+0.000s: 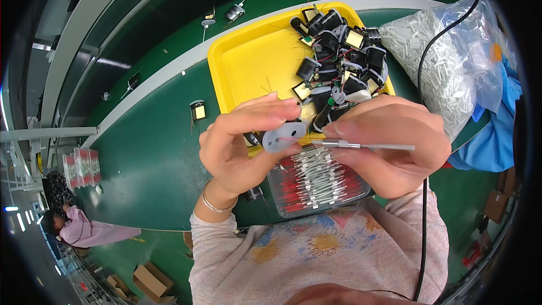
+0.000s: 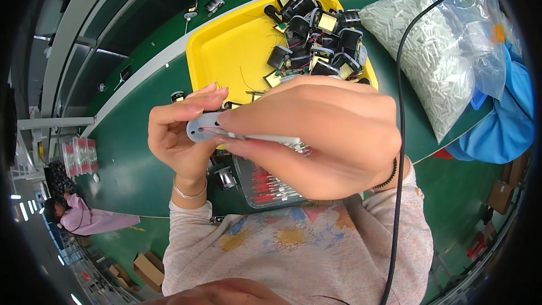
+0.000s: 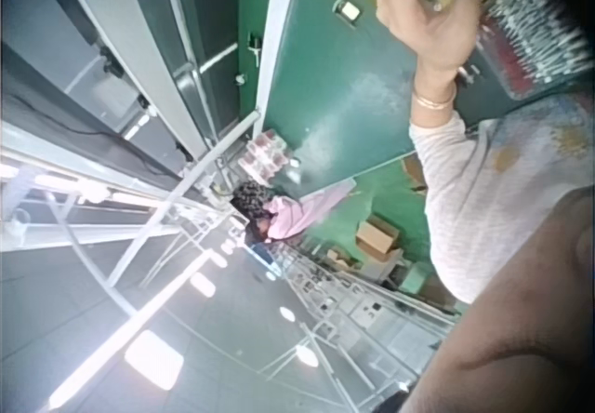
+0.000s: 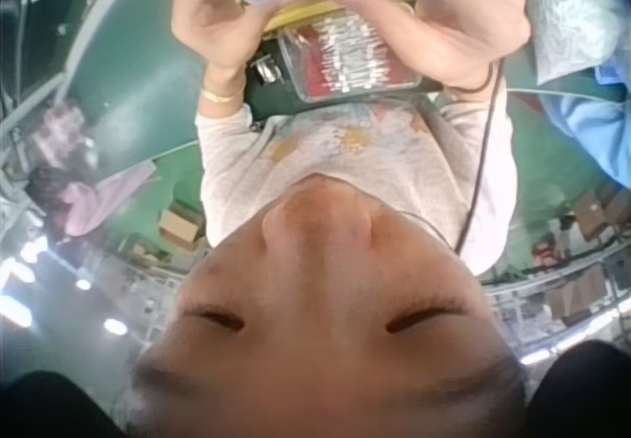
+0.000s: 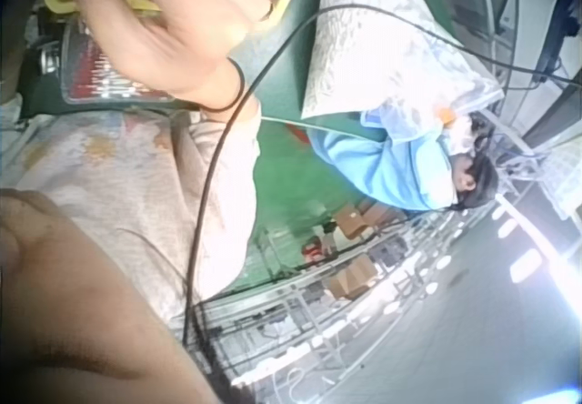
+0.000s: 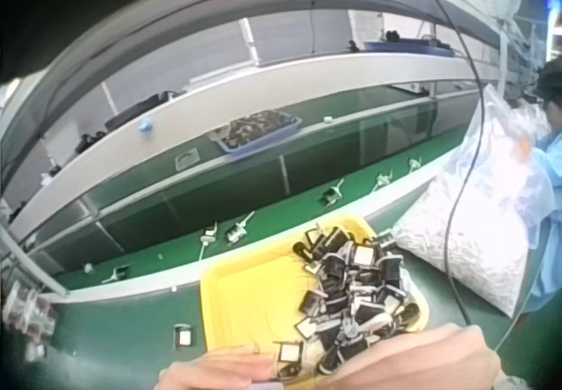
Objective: The person inserts a small white component into a grey cylindrical base and then threads two red wires through the assembly by hand.
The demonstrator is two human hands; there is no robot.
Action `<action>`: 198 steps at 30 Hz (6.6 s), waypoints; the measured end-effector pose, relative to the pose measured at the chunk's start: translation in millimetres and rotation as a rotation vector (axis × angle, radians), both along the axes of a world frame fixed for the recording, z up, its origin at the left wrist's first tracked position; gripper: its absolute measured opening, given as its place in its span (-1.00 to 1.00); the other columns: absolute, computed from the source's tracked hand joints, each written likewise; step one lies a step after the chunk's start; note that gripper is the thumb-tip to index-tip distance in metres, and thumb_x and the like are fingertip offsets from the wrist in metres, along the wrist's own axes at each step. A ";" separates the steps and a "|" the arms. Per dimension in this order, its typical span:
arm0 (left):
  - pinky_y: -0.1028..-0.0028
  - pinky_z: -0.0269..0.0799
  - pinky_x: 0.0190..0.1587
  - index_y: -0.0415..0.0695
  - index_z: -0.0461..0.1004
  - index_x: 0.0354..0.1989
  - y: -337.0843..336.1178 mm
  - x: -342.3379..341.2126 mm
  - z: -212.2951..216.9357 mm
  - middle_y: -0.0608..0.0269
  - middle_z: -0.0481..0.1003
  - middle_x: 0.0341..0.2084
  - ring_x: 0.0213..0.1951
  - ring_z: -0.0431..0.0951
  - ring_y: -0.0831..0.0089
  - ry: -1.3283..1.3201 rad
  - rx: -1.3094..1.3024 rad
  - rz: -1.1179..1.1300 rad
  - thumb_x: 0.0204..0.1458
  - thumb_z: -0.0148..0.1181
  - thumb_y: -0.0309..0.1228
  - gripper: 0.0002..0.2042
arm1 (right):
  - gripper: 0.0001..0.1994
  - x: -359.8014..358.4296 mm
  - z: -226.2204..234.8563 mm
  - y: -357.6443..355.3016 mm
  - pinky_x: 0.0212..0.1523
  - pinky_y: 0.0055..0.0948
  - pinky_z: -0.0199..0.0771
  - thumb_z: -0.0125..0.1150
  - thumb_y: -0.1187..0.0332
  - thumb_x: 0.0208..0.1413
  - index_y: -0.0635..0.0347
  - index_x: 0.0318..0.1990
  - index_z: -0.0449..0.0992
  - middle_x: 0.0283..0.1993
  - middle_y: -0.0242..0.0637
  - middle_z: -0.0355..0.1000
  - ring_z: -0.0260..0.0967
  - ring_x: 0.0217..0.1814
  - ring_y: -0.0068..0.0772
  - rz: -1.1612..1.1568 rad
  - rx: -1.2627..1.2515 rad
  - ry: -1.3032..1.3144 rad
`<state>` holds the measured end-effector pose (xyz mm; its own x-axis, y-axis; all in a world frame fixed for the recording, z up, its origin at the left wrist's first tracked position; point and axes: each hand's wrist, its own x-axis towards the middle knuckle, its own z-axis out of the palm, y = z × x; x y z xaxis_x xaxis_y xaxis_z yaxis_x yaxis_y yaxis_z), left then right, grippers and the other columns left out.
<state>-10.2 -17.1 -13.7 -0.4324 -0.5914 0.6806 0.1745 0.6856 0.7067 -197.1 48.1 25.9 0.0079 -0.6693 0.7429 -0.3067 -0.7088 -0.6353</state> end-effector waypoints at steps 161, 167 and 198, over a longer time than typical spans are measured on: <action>0.43 0.44 -0.09 -0.29 0.26 -0.34 21.8 14.9 4.4 -0.14 0.47 -0.25 -0.17 0.55 0.24 0.023 0.090 0.144 -0.14 0.25 -0.66 -0.74 | -0.85 26.3 -26.4 -25.2 -0.47 -0.53 0.38 0.26 0.65 -0.27 0.28 -0.44 0.55 -0.50 -0.25 0.45 0.40 -0.51 -0.36 0.048 0.059 -0.074; 0.42 0.43 -0.07 -0.30 0.26 -0.34 24.1 12.5 3.6 -0.12 0.47 -0.26 -0.15 0.54 0.23 0.058 0.218 0.117 -0.13 0.25 -0.65 -0.74 | -0.84 23.5 -24.8 -21.6 -0.46 -0.51 0.39 0.27 0.63 -0.26 0.27 -0.43 0.55 -0.48 -0.25 0.46 0.41 -0.50 -0.32 -0.048 -0.070 0.105; 0.36 0.33 -0.08 -0.15 0.49 -0.26 -129.7 3.3 -24.2 0.08 0.50 -0.30 -0.14 0.45 0.19 -0.905 -0.227 0.552 -0.11 0.18 -0.41 -0.80 | -0.83 5.7 -68.0 31.6 -0.42 -0.42 0.49 0.16 0.45 -0.28 0.22 -0.42 0.49 -0.40 -0.28 0.41 0.41 -0.29 -0.29 0.213 0.415 0.846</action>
